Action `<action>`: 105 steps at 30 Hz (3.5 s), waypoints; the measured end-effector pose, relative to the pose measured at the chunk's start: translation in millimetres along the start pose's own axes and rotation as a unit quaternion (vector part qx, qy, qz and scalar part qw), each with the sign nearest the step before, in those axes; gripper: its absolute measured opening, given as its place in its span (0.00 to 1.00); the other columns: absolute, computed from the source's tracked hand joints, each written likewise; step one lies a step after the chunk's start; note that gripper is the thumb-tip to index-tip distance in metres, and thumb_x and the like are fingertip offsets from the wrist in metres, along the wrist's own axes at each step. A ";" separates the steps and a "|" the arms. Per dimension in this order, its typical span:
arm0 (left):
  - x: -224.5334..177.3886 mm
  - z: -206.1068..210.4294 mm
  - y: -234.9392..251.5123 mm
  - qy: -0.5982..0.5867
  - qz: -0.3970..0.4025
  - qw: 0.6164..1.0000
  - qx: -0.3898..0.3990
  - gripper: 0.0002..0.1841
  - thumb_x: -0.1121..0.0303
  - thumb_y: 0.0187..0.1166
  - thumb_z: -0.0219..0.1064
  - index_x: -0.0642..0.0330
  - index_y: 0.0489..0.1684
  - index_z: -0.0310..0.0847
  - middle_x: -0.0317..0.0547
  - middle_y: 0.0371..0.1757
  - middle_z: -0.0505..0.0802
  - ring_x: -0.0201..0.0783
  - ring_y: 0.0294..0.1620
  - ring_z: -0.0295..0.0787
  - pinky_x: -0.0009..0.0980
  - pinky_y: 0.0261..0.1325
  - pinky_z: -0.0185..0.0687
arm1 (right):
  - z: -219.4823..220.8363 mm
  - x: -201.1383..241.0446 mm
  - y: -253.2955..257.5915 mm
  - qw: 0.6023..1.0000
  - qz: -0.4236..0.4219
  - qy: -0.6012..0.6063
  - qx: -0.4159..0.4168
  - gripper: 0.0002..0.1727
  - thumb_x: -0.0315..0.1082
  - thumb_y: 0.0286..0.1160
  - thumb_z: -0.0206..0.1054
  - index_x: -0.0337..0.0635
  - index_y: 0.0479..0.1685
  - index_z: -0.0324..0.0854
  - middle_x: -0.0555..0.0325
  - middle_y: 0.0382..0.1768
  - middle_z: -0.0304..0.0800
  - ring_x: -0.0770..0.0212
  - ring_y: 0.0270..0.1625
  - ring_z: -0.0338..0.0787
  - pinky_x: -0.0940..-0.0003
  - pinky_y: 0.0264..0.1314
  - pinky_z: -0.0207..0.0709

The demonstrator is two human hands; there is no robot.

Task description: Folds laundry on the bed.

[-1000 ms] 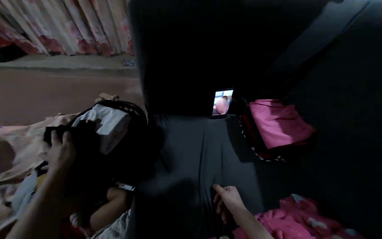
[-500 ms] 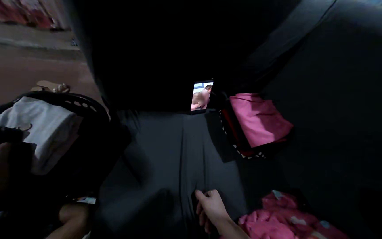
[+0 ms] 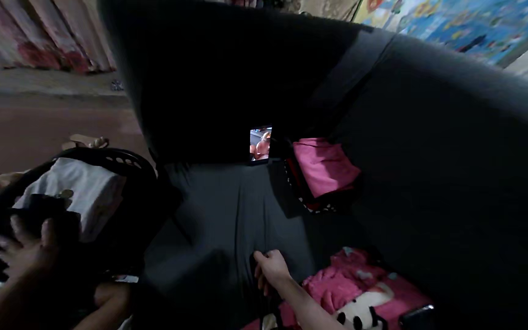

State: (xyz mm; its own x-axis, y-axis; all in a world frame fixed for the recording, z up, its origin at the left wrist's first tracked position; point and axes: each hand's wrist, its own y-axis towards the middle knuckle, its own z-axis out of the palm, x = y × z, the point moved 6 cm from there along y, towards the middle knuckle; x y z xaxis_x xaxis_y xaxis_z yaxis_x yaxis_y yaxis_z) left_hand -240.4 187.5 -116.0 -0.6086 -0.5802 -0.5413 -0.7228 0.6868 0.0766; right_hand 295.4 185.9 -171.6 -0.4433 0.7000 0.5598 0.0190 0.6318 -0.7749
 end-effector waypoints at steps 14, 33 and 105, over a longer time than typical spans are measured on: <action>-133.3 -35.7 -287.0 -0.311 0.113 0.891 0.312 0.33 0.59 0.92 0.48 0.69 0.92 0.49 0.61 0.90 0.64 0.47 0.88 0.64 0.41 0.86 0.64 | -8.3 12.9 -30.0 0.993 -0.099 -0.058 0.022 0.31 0.54 0.94 0.48 0.37 0.45 0.89 0.52 0.33 0.96 0.58 0.31 0.96 0.59 0.35 0.90; -154.0 39.4 -296.4 -0.410 0.047 0.808 0.420 0.27 0.58 0.91 0.52 0.64 0.84 0.67 0.55 0.81 0.78 0.45 0.77 0.79 0.40 0.78 0.77 | -201.0 129.1 -11.8 0.810 -0.284 -0.378 -0.347 0.68 0.49 0.49 0.91 0.43 0.95 0.50 0.19 0.89 0.47 0.12 0.88 0.48 0.12 0.78 0.50; -150.9 20.8 -293.0 -0.112 0.122 0.962 0.216 0.26 0.68 0.89 0.55 0.69 0.85 0.63 0.72 0.74 0.79 0.68 0.76 0.76 0.60 0.77 0.70 | 88.9 -5.9 -164.0 0.744 -0.459 -0.480 -0.080 0.43 0.39 0.72 0.73 0.55 0.92 0.63 0.50 0.97 0.46 0.41 0.98 0.38 0.18 0.88 0.25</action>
State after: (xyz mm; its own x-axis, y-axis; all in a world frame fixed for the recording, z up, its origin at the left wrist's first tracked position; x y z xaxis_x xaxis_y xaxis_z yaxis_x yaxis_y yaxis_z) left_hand 70.0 82.9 -74.1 -0.6224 -0.3020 -0.7221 -0.3338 0.9369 -0.1041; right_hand 215.2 48.6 -73.9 -0.7691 -0.5616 0.3050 -0.6140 0.7818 -0.1088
